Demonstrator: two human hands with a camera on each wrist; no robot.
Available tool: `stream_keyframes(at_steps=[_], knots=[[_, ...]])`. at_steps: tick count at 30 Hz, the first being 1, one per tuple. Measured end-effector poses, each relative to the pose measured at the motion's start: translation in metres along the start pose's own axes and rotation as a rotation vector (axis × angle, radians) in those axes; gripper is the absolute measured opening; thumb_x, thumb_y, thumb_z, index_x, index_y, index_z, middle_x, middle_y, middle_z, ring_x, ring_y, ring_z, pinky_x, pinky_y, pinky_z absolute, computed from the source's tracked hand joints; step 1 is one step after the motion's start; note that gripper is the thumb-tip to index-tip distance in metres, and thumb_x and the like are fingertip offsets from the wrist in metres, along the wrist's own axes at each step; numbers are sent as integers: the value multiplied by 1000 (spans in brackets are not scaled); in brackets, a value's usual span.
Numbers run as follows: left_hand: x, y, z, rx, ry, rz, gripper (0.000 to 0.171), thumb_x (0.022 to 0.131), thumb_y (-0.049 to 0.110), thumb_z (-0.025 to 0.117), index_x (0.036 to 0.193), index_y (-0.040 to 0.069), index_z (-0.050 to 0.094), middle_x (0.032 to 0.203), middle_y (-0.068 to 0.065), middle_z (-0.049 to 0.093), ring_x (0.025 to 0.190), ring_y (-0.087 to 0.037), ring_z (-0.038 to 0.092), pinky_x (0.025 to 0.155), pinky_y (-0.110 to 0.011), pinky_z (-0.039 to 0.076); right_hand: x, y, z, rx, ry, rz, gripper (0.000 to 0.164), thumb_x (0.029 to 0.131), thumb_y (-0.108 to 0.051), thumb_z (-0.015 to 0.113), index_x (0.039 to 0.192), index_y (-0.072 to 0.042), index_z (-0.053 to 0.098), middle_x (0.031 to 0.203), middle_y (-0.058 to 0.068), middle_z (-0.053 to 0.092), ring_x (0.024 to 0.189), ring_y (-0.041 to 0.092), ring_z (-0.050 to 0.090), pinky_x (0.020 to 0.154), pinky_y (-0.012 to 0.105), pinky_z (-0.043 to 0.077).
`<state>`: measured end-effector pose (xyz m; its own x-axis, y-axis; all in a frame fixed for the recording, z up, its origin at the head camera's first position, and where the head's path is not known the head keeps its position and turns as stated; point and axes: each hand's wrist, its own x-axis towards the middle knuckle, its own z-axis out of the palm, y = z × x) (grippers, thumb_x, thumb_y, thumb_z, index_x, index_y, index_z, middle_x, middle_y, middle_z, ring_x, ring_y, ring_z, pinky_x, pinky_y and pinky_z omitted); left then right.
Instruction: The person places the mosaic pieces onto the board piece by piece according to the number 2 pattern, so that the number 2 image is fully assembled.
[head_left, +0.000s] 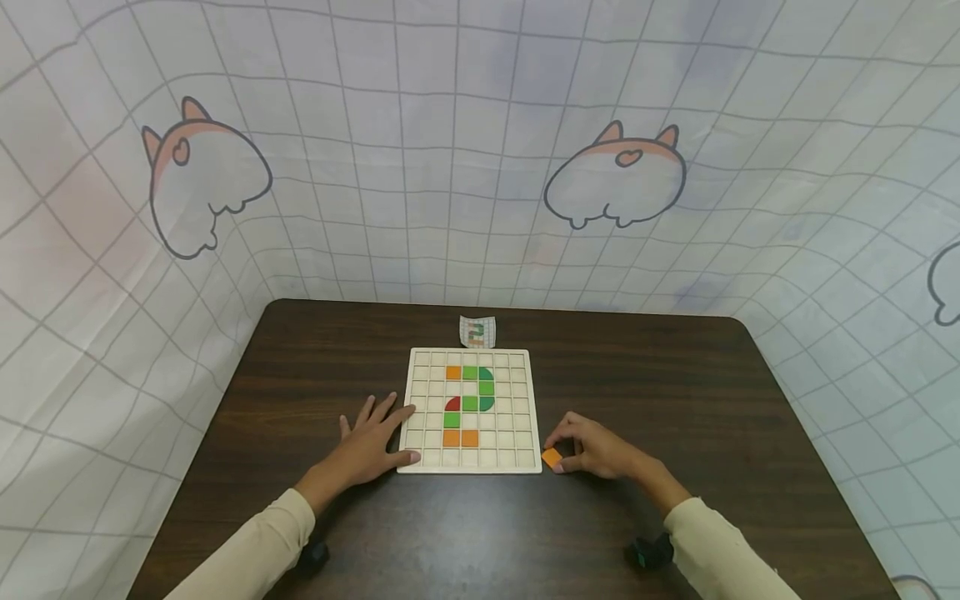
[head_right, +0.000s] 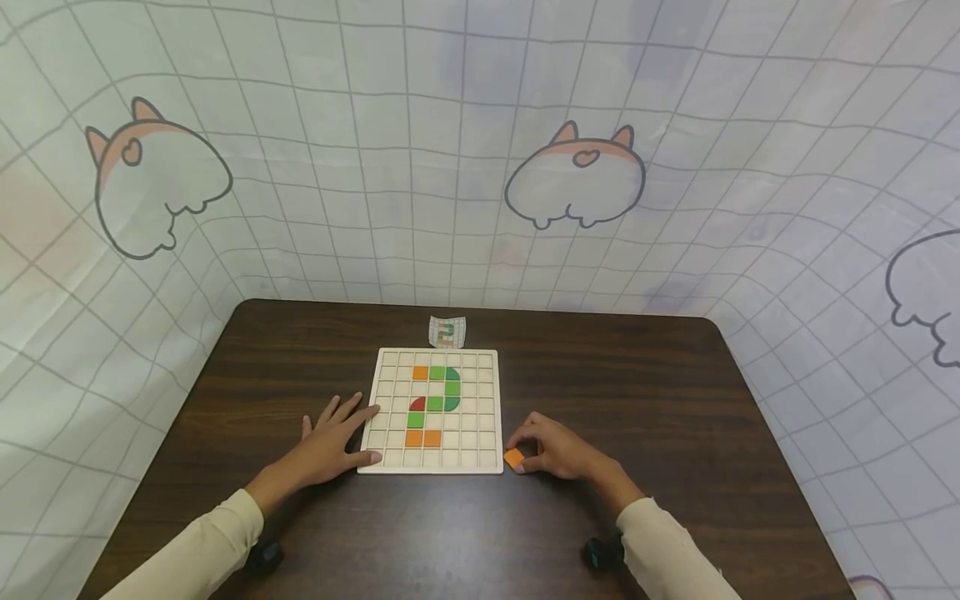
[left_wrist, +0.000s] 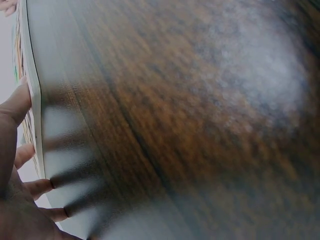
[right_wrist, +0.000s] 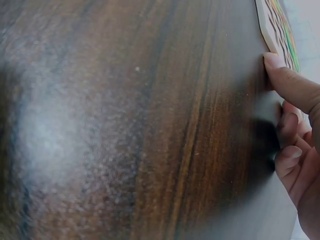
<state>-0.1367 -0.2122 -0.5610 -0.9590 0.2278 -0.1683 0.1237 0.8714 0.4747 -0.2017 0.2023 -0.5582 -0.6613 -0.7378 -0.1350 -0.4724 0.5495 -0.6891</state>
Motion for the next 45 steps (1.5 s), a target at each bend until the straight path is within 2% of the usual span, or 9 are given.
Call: stream_keyframes(at_steps=[16,21,25,32,45], knots=[[-1,0,1,0,5,3,80,88,55,71,155,23,41,166,-18,23,151,-52,12,103,-87,7,-1,-3,2,-6,65,6,24,89,-30,78,111,-20,73,104,-3,55,72,4,49,65,21,47],[-1,0,1,1,7,5,80,88,54,71,155,22,41,166,-18,23,151,-52,13,102,-87,7,-1,-2,2,42,114,43,25,89,-32,78,110,-19,69,103,-2,62,62,4,52,56,24,51],[-1,0,1,4,10,5,80,88,54,71,155,22,41,165,-18,24,151,-52,13,102,-87,7,1,-2,1,88,152,83,25,89,-27,78,109,-16,68,96,-1,64,54,7,53,49,28,52],[0,0,0,-2,8,0,80,88,55,72,155,22,41,166,-18,23,151,-52,12,102,-87,7,7,-6,1,94,198,95,25,86,-22,81,107,-16,69,89,-3,62,55,6,53,48,26,50],[1,1,1,8,4,-19,81,88,55,72,155,23,41,166,-17,23,151,-51,12,103,-86,6,27,-22,11,155,229,63,26,86,-16,81,109,-11,70,90,0,65,56,6,50,48,22,45]])
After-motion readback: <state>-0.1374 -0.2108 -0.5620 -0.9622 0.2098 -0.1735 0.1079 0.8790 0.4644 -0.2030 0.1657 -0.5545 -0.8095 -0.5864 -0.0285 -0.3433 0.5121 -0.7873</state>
